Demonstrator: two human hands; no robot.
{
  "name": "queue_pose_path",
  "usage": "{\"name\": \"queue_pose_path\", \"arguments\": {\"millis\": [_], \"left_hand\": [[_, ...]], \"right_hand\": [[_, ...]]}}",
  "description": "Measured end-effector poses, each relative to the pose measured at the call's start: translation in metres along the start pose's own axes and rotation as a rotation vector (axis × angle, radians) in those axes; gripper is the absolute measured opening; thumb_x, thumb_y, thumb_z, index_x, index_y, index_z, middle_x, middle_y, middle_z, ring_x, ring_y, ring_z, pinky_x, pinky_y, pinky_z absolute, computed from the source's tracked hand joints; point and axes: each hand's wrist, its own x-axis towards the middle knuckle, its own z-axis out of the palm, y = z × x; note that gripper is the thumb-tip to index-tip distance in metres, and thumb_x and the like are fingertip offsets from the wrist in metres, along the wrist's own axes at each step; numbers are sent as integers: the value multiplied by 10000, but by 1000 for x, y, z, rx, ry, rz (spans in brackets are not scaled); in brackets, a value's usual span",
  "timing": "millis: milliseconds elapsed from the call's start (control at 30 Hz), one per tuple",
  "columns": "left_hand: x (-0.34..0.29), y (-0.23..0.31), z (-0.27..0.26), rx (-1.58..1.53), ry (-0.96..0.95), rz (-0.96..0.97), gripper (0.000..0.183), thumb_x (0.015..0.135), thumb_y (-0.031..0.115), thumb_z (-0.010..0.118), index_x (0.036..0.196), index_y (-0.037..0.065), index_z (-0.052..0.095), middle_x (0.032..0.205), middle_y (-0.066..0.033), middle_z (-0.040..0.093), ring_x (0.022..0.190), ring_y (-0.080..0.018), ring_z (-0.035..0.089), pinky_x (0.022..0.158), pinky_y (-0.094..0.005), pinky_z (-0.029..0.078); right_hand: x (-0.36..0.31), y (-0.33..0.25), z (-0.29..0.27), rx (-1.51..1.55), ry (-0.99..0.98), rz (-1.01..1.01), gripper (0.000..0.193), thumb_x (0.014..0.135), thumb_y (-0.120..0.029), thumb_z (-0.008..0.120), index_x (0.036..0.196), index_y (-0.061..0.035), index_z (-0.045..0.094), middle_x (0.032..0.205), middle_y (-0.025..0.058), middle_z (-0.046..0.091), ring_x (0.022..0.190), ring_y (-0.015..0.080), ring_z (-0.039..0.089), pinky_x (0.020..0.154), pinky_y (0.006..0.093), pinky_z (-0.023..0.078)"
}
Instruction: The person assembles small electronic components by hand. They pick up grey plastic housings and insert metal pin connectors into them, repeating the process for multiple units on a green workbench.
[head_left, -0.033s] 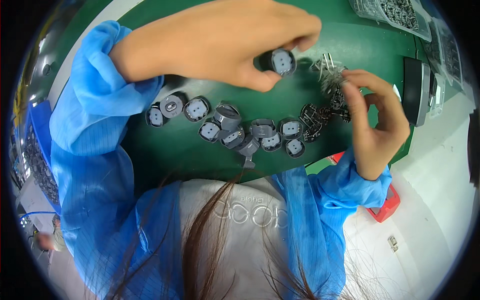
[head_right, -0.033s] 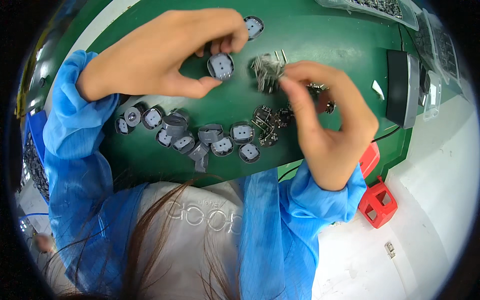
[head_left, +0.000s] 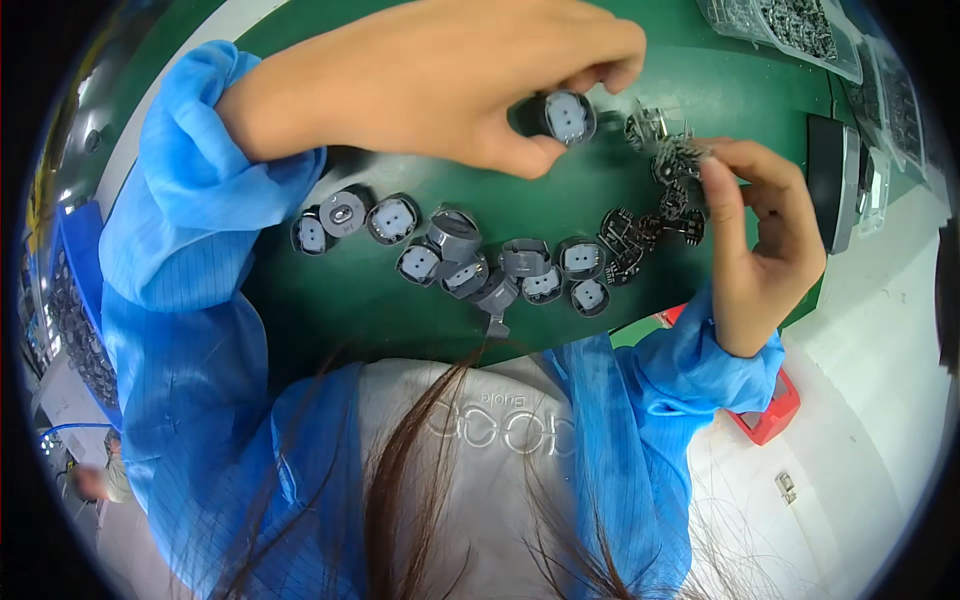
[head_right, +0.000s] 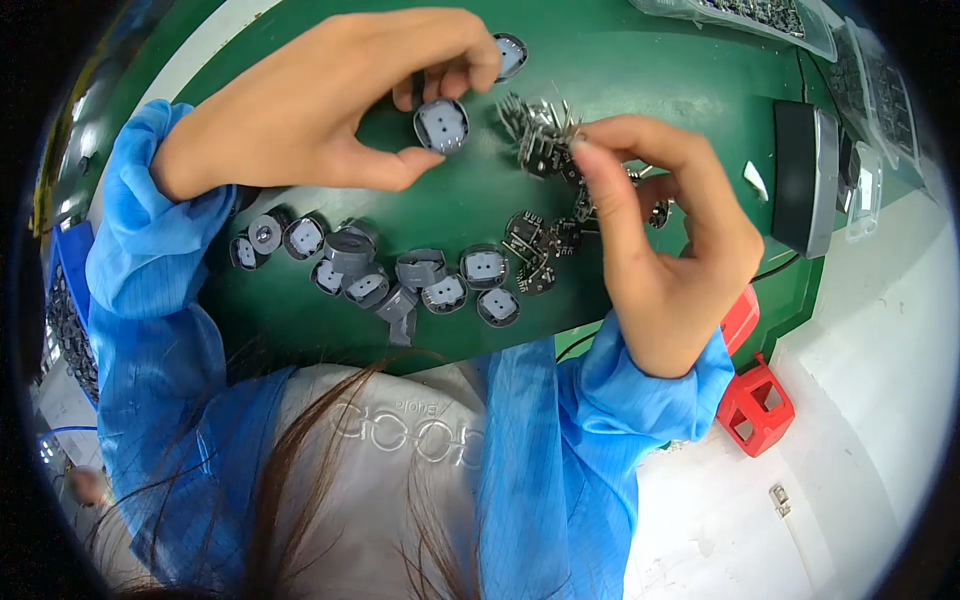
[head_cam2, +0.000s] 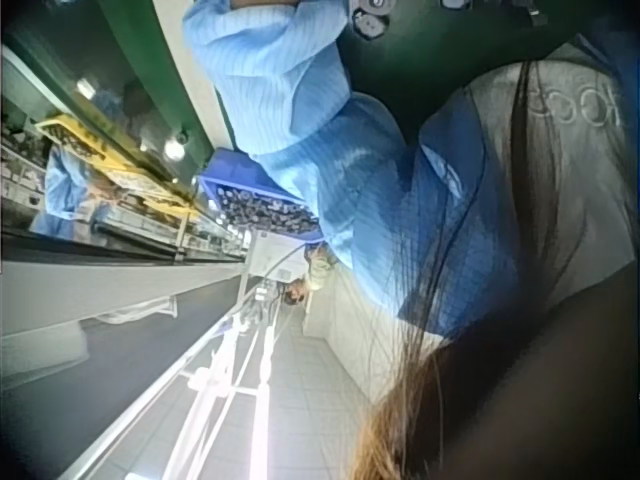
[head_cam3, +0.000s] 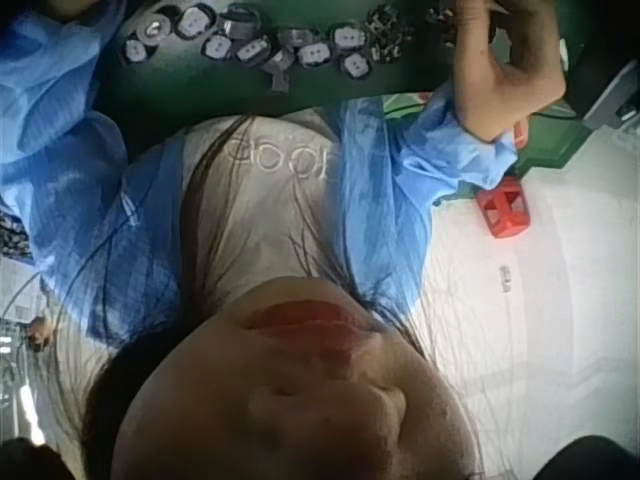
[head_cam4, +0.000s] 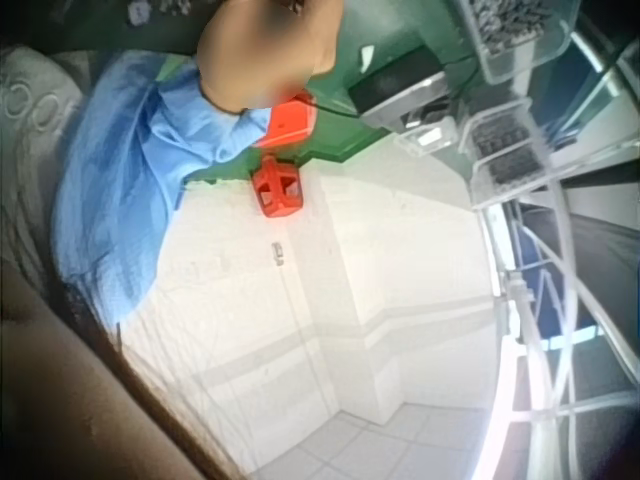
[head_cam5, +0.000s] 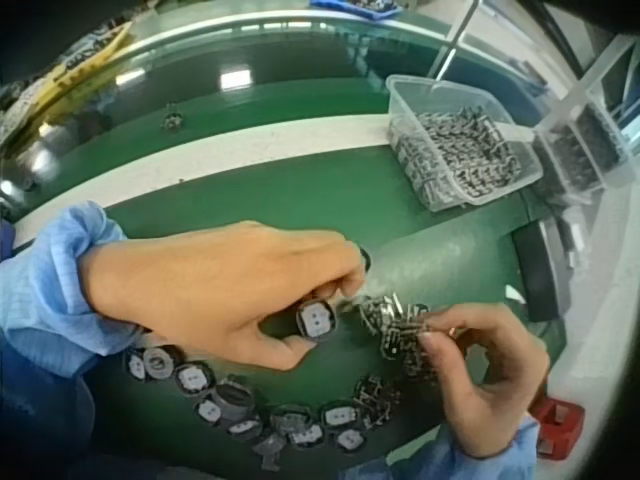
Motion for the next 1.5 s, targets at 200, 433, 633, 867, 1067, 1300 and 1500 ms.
{"name": "queue_pose_path", "arguments": {"millis": [200,433,633,867,1067,1300,1500], "left_hand": [[3,-25,-4,-194,85,119,271,797,42,726,1055,-3,655,1031,-124,590,794,-218,616,697,-324,534],[0,7,-20,-256,142,-2,217,774,53,840,962,31,736,947,-71,620,788,-169,603,664,-287,520],[-4,-24,-14,-12,297,107,239,768,105,895,958,44,764,904,-53,624,792,-147,598,633,-274,509],[1,21,-26,-350,259,-326,262,810,87,876,1010,-10,737,999,-103,730,871,-121,673,692,-226,573],[0,24,-31,-606,287,-226,132,851,-18,777,971,-14,722,998,-96,720,887,-127,677,718,-233,593],[0,18,-21,-510,208,-234,215,828,-37,773,1025,-25,685,981,-113,709,866,-120,674,730,-236,594],[-3,4,-17,-645,165,-184,349,820,-46,782,1139,-71,641,1025,-153,727,892,-147,712,784,-258,613]], "right_hand": [[20,-18,5,63,-144,101,229,878,72,739,1102,47,701,949,86,711,860,134,689,721,230,543],[45,8,24,373,-129,-167,213,912,101,680,1125,108,670,1196,186,656,957,261,725,825,311,604],[42,2,39,426,-78,83,194,950,20,677,1132,86,680,1241,238,678,911,219,736,790,286,594],[40,14,36,541,-79,63,208,975,-40,669,1148,73,695,1170,180,709,861,194,707,760,283,562],[37,20,37,506,-34,37,328,945,4,694,1260,71,633,1214,220,666,934,224,709,790,307,610],[35,15,41,540,-51,46,296,922,39,716,1204,77,633,1087,168,697,963,215,711,760,290,615],[33,16,45,439,1,-48,176,921,58,711,1091,70,668,1069,142,710,973,178,700,756,258,585]]}}
